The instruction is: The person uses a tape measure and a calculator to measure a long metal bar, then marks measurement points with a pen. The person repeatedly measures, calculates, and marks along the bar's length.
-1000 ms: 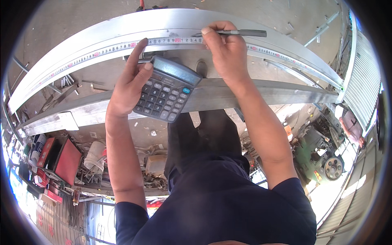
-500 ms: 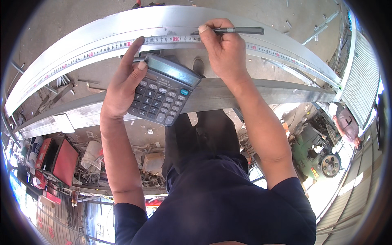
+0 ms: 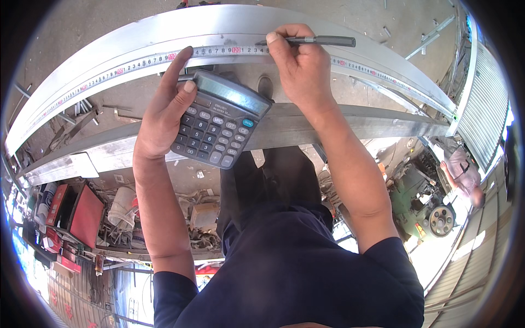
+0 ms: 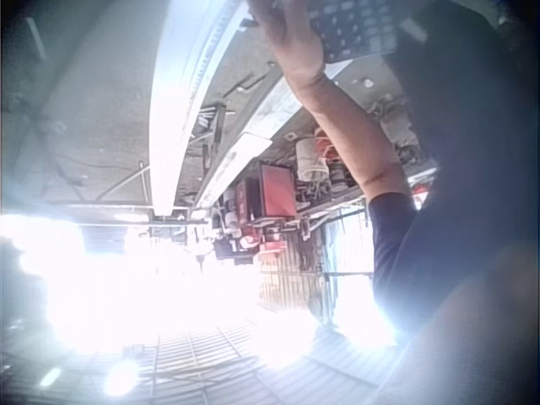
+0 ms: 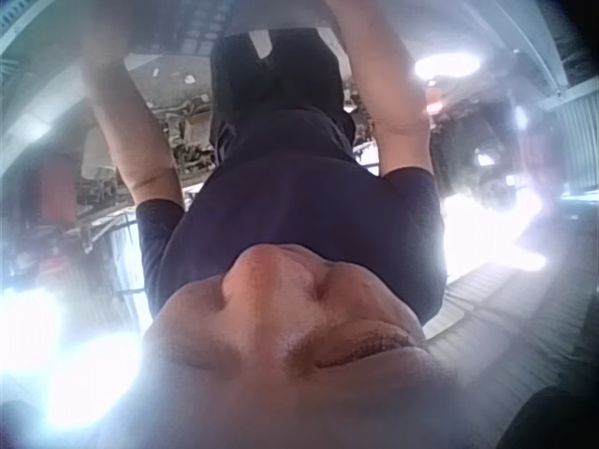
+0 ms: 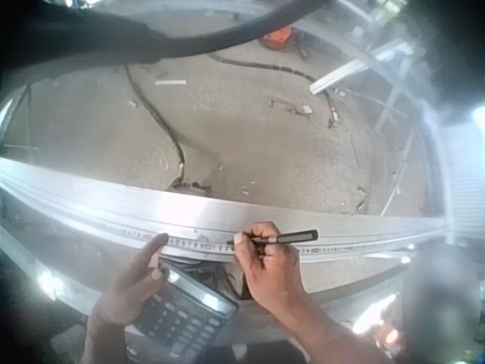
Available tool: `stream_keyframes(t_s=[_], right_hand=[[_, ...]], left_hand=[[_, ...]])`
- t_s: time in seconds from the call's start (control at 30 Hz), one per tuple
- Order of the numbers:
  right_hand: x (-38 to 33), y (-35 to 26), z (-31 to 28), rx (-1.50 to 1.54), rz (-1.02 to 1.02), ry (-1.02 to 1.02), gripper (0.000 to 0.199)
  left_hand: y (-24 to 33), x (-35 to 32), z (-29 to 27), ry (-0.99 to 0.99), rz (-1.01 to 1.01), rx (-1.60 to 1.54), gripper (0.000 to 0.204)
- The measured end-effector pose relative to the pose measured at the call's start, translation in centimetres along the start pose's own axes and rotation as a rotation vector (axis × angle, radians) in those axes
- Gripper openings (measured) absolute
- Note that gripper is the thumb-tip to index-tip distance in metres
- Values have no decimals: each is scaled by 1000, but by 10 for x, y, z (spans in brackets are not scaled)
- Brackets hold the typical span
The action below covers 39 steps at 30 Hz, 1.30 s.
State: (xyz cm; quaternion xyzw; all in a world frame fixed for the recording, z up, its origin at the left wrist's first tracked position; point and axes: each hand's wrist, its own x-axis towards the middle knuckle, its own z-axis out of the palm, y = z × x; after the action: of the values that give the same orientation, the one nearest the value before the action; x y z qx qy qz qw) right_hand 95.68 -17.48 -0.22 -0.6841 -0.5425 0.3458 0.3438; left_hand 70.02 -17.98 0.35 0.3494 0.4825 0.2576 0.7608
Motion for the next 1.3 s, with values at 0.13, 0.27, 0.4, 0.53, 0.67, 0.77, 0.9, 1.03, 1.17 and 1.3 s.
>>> stream_keyframes(t_s=[0.13, 0.27, 0.4, 0.53, 0.67, 0.77, 0.9, 1.03, 1.17, 1.3], right_hand=[[0, 1, 1, 5, 7, -4, 21], [0, 1, 1, 10, 3, -10, 21], [0, 0, 0, 1, 1, -13, 21], [0, -1, 1, -4, -2, -9, 22], [0, 0, 1, -15, -14, -4, 22], [0, 1, 2, -20, -19, -4, 22], [0, 2, 3, -24, -35, 1, 22], [0, 1, 3, -22, -28, -5, 22], [0, 1, 2, -17, -19, -12, 23], [0, 0, 2, -22, -19, -9, 22]], left_hand=[[1, 0, 0, 2, -18, -11, 66], [1, -1, 1, 3, -9, -11, 66], [0, 0, 1, -3, -7, -29, 65], [0, 0, 0, -19, -16, -42, 66], [0, 0, 2, 3, 11, -10, 66], [-1, -1, 2, 5, 1, 7, 66], [-1, 0, 0, 14, -20, 15, 66], [-1, -1, 0, 22, -13, 13, 66], [0, -1, 1, 4, -12, -16, 66], [-1, 0, 0, -2, -10, -21, 67]])
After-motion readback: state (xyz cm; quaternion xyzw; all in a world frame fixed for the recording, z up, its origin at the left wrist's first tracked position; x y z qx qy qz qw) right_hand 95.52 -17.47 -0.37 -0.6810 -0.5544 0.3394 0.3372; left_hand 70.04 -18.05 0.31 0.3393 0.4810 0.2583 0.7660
